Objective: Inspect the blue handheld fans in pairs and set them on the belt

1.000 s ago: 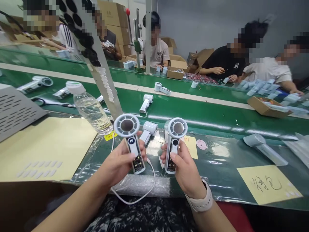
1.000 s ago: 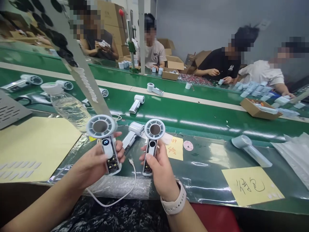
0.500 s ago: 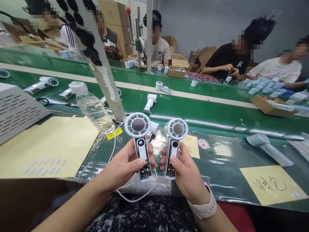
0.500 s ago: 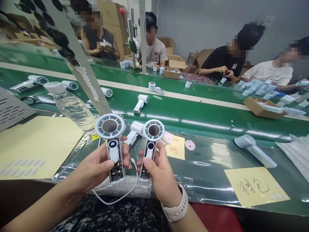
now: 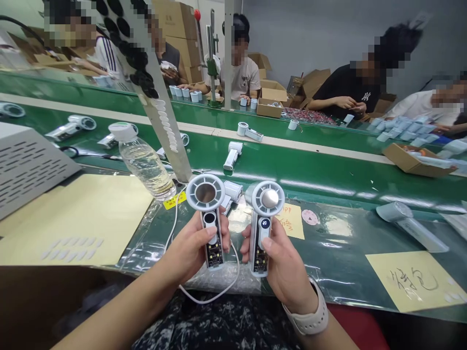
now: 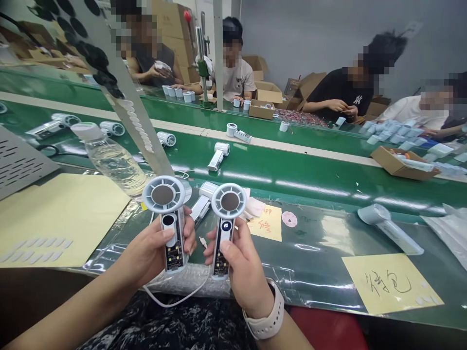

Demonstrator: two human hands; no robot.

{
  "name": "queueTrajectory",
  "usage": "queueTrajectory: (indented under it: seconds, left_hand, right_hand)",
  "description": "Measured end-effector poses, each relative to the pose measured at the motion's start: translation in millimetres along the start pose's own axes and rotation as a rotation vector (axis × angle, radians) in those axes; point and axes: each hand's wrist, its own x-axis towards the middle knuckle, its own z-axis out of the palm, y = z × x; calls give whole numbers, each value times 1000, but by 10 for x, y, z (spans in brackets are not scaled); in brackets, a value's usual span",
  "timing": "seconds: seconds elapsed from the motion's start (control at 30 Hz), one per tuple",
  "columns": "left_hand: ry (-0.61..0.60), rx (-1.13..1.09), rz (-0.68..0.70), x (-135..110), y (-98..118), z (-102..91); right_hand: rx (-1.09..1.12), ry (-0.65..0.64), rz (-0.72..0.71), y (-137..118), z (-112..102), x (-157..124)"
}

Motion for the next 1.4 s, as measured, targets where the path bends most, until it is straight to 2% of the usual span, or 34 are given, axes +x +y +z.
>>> queueTrajectory:
  seconds: [0.07,0.23,0.37,0.47,0.7,0.83,0.97,1.07,1.13,1.2,1.27,1.4]
  left_hand:
    - [4,17,-7,-4,-11,0]
    - [-145,91,22,-34,26,0]
    - [-93,208,57,-25,53,-39]
    - [-70,209,34,-21,37,-64]
    - [-71,187,6,-18,-7,-37]
    - [-75,262,21,-15,44,-23]
    - [14,402,-29,-5,84,7]
    - [144,468,-78,2,79,59]
    - [182,440,-84,-4,55,98]
    - [195,382,-100,-22,26,128]
    - [205,316,-112,-51,5,142]
    - [139,191,-119,-108,12,129]
  right_hand:
    - [8,4,13,9,-4,-8]
    - [2,-50,-11,5,-42,-16]
    - [7,-21,-32,0,-48,3]
    - [22,-13,-34,3,-38,14]
    - [22,-7,46,21,-72,16]
    - [7,45,22,35,-90,26]
    - [40,100,34,39,-82,39]
    - [181,37,147,40,-79,45]
    - [257,-4,219,37,-75,43]
    - [285,26,258,23,-58,35]
    - [305,79,268,-7,-22,22]
    - [290,43,226,-96,81,-14]
